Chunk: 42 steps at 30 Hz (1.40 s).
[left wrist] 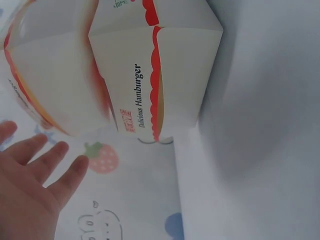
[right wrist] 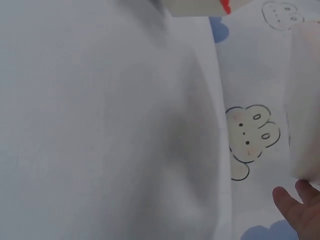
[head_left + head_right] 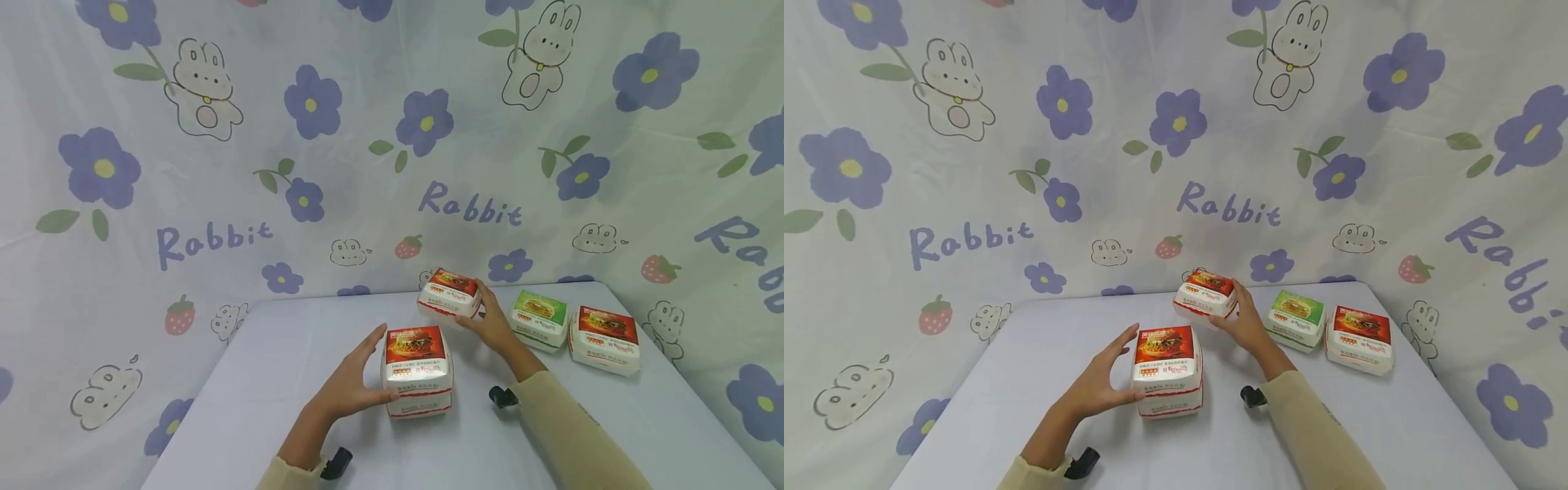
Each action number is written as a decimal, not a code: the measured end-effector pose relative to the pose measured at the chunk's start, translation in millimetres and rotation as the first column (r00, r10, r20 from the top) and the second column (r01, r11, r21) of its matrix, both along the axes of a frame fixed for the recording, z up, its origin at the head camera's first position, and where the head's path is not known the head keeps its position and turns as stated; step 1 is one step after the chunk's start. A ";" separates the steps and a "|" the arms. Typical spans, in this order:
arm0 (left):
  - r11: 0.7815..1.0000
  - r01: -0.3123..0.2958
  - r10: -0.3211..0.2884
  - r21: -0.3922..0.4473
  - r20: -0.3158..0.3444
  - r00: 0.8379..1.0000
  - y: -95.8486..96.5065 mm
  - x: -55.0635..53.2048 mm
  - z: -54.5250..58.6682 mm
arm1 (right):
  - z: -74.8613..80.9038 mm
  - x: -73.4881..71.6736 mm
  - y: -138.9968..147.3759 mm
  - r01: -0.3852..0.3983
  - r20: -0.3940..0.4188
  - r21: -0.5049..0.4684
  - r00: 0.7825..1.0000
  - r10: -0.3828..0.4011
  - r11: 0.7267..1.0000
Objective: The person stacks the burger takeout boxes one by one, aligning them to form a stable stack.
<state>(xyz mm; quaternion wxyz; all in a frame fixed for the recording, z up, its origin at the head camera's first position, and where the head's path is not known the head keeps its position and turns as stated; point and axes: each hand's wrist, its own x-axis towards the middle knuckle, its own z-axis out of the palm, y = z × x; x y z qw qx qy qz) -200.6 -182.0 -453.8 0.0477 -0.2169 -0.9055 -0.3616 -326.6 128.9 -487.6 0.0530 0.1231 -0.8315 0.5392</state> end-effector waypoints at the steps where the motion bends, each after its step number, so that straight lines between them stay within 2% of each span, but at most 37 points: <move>1: 1.000 -0.001 0.001 0.000 0.001 1.000 0.2 0.0 0.4 | 2.5 0.6 0.1 -0.001 0.000 -0.006 1.000 0.001 1.000; 17: 0.999 -0.038 0.038 -0.008 0.005 0.999 2.8 1.0 3.8 | 40.4 16.9 -0.6 -0.069 -0.058 -0.053 0.996 0.066 0.996; 26: 0.999 -0.050 0.050 -0.013 0.003 0.999 4.7 0.8 4.8 | 51.3 23.4 -3.1 -0.153 -0.130 -0.072 0.981 0.142 0.986; 34: 0.998 -0.057 0.057 -0.011 -0.017 0.998 4.4 1.5 6.0 | 57.6 29.6 -5.3 -0.198 -0.151 -0.062 0.971 0.187 0.978; 42: 0.998 -0.055 0.055 -0.001 -0.029 0.998 3.5 2.3 7.1 | 68.2 42.7 -10.7 -0.265 -0.165 -0.041 0.953 0.255 0.963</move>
